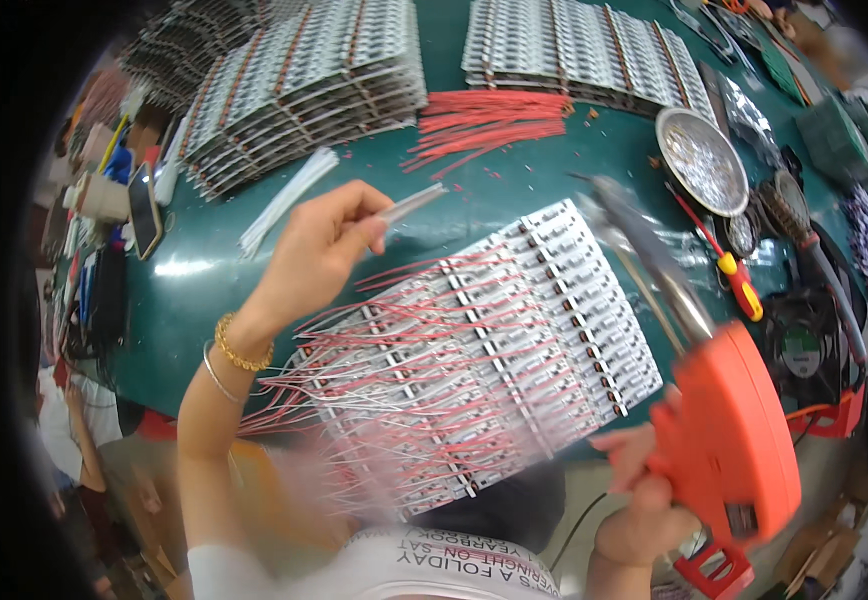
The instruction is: The person uses a soldering iron to attach red and white wires to a grid of electronic components on a green workbench. They repeatedly pick up individual wires, position them against the component terminals, and apply the soldering iron to secure the connections.
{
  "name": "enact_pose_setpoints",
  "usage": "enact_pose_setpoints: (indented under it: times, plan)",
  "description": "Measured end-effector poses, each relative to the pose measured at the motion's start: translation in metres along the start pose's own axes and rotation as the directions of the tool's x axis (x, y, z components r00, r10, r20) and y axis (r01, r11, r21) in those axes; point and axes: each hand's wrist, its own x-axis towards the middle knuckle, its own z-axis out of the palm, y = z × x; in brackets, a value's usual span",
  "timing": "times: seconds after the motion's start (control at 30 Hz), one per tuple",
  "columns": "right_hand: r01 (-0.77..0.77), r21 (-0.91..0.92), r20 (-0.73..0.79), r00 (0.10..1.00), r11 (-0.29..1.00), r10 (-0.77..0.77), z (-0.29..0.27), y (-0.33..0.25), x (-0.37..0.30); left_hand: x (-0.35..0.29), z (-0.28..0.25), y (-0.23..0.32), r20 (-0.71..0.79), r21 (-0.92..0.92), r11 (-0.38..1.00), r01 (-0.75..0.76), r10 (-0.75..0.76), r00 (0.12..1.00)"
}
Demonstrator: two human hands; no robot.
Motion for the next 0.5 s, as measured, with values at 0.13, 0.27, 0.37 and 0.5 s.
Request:
enact_pose_setpoints:
  times: [0.13, 0.27, 0.37, 0.5]
  plan:
    - [-0.274, 0.006, 0.09, 0.958, 0.962, 0.272, 0.014, 0.007, 0.008, 0.004, 0.032, 0.004, 0.014, -0.086, 0.987, 0.139, -0.138, 0.99]
    - [-0.33, 0.0, 0.074, 0.941, 0.944, 0.329, 0.013, 0.019, 0.004, 0.019, 0.05, 0.004, -0.063, -0.046, 0.996, 0.072, -0.074, 0.995]
    - [-0.309, -0.012, 0.01, 0.951, 0.951, 0.309, 0.011, 0.023, -0.001, 0.016, 0.056, 0.002, -0.039, -0.067, 0.995, 0.073, -0.076, 0.996]
    - [-0.275, -0.001, 0.019, 0.961, 0.962, 0.275, 0.01, 0.026, -0.006, 0.013, 0.052, 0.001, -0.029, -0.061, 0.995, 0.083, -0.085, 0.996]
